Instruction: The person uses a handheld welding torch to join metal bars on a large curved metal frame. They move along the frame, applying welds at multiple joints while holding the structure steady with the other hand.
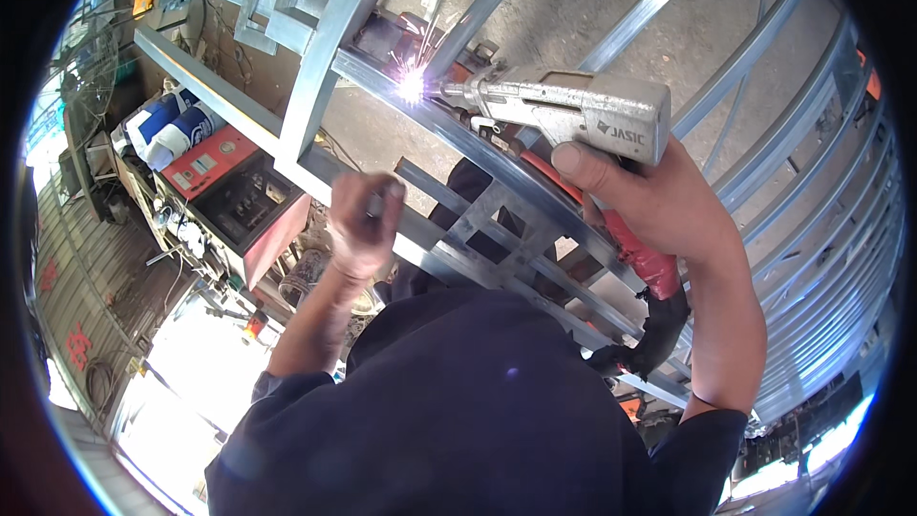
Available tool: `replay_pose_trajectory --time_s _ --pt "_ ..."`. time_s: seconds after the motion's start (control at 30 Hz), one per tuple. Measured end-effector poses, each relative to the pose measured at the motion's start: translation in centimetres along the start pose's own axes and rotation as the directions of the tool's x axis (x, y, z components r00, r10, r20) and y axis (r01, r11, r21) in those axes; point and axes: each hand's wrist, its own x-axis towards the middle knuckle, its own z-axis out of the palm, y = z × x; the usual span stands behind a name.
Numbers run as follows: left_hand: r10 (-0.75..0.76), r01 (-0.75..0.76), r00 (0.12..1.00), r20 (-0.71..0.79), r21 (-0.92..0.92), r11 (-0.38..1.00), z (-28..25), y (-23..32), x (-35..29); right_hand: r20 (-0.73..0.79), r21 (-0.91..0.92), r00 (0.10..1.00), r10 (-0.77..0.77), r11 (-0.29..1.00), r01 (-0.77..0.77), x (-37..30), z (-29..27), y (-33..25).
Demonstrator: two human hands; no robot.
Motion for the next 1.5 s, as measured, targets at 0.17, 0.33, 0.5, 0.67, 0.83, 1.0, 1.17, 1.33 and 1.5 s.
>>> replay_pose_trajectory --time_s 0.17,0.33,0.5,0.67,0.83,1.0,1.17,1.33,1.5 --pt "0.098 -0.102 0.994 0.04 0.103 0.989 2.4 -0.3 -4.1 -0.004 -0.047 0.999 0.041 0.998 -0.041 -0.1 0.2 -0.5" --pt "0.061 -0.06 0.998 -0.002 0.15 0.987 2.9 -0.3 -3.9 0.004 -0.041 0.998 0.066 0.997 -0.066 -0.2 -0.2 -0.3" --pt "0.043 -0.044 0.999 0.008 0.165 0.985 2.8 -0.1 -3.8 0.003 -0.008 0.999 0.054 0.999 -0.054 -0.4 0.0 -0.7" --pt "0.021 -0.025 0.999 0.026 0.15 0.988 2.8 0.0 -3.7 -0.012 -0.016 0.996 0.09 0.996 -0.09 -0.6 -0.2 -0.5" --pt "0.023 -0.026 0.999 0.021 0.155 0.988 2.8 0.1 -3.6 -0.021 -0.044 0.995 0.097 0.994 -0.098 -0.8 -0.5 -0.1" --pt "0.029 -0.032 0.999 0.021 0.162 0.986 2.7 0.2 -3.5 -0.036 -0.055 0.993 0.116 0.992 -0.118 -1.0 -0.7 0.1" --pt "0.045 -0.046 0.999 0.011 0.162 0.986 2.8 0.0 -3.7 -0.101 -0.015 0.986 0.131 0.991 -0.134 -1.9 -1.0 0.7" --pt "0.06 -0.059 0.998 -0.003 0.161 0.985 3.0 -0.2 -3.8 -0.182 0.05 0.979 0.092 0.995 -0.085 -4.9 -3.7 3.0" --pt "0.056 -0.054 0.998 -0.005 0.187 0.981 3.1 -0.2 -3.8 -0.227 0.109 0.971 0.076 0.993 -0.052 -7.7 -4.9 6.0"
